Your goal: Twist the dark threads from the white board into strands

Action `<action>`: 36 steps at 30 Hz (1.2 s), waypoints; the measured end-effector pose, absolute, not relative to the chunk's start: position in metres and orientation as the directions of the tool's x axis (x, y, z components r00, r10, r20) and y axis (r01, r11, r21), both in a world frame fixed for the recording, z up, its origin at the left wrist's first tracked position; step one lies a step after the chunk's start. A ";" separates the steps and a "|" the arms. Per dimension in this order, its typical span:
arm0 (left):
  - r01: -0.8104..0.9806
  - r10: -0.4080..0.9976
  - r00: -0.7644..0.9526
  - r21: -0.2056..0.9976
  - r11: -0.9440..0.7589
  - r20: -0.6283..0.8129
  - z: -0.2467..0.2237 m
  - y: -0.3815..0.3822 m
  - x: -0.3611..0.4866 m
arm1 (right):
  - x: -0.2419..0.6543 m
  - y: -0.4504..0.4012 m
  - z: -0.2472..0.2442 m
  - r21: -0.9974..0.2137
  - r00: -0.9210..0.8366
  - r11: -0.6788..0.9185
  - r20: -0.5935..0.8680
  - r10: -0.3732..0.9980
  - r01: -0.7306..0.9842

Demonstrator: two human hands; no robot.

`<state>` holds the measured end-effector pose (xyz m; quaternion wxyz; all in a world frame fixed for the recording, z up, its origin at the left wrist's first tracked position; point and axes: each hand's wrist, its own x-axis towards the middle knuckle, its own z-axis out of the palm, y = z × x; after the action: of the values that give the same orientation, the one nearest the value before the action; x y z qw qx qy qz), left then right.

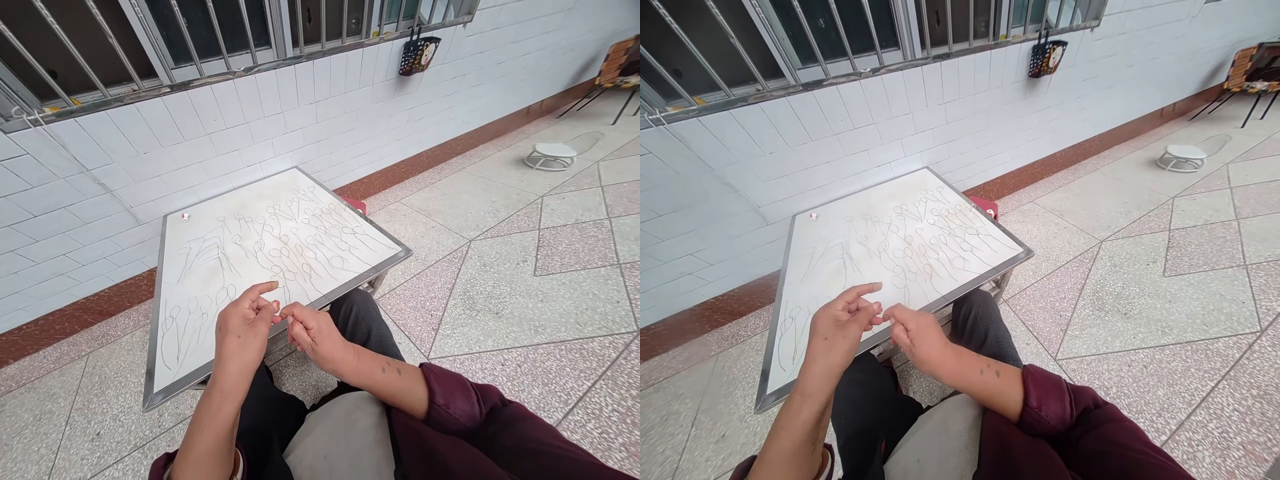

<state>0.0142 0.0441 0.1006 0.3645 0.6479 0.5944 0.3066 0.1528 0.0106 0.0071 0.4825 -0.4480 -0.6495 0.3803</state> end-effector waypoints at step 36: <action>0.461 0.999 0.028 0.888 0.004 -0.019 0.115 0.056 -0.005 | 0.154 -0.003 0.000 -0.979 -0.212 0.194 0.179 0.961 0.054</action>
<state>-0.0045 0.0563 0.1152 0.3782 0.6092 0.5991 0.3562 0.1535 -0.0035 -0.0001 0.4717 -0.4143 -0.6121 0.4808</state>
